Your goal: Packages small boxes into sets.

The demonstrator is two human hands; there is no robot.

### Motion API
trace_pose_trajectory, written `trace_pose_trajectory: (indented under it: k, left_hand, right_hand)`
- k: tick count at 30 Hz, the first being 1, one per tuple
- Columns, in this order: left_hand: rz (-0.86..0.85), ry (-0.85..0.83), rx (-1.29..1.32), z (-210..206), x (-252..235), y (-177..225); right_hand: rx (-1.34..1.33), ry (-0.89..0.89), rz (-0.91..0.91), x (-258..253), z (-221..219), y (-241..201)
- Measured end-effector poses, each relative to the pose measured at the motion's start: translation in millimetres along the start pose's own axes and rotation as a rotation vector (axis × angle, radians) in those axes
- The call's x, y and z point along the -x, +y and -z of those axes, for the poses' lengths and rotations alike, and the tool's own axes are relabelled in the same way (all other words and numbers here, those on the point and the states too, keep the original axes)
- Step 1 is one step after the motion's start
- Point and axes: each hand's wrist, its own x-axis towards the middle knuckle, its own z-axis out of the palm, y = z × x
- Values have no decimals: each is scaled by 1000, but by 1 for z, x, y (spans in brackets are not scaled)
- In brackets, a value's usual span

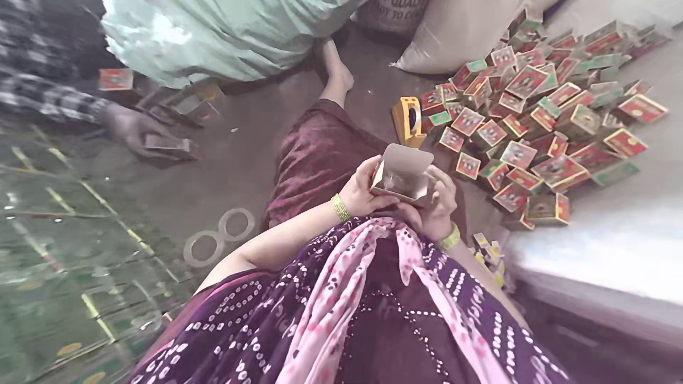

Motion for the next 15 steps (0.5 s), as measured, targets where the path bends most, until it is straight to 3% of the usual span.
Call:
trace_pose_trajectory:
  k: [3,5,8,10,12,15]
  left_hand:
    - [344,-128,-42,5,-11,10]
    - [507,-205,-43,1,-13,2]
    - [662,-339,37,-6,-12,-13]
    - [706,-444,60,-9,-16,-16]
    - [703,-538,67,-14,-15,-17]
    - [687,-674,92,-18,-9,-21]
  right_hand:
    - [346,-12,-200,-6,45,9]
    - [580,-168,-607,-3,88,27]
    - [709,-606,-1277,40,150,71]
    - [735,-793,-1451,90,172,90]
    - [747,-868,-1559,131,175,93]
    - [665,-966,-1598,152,166,80]
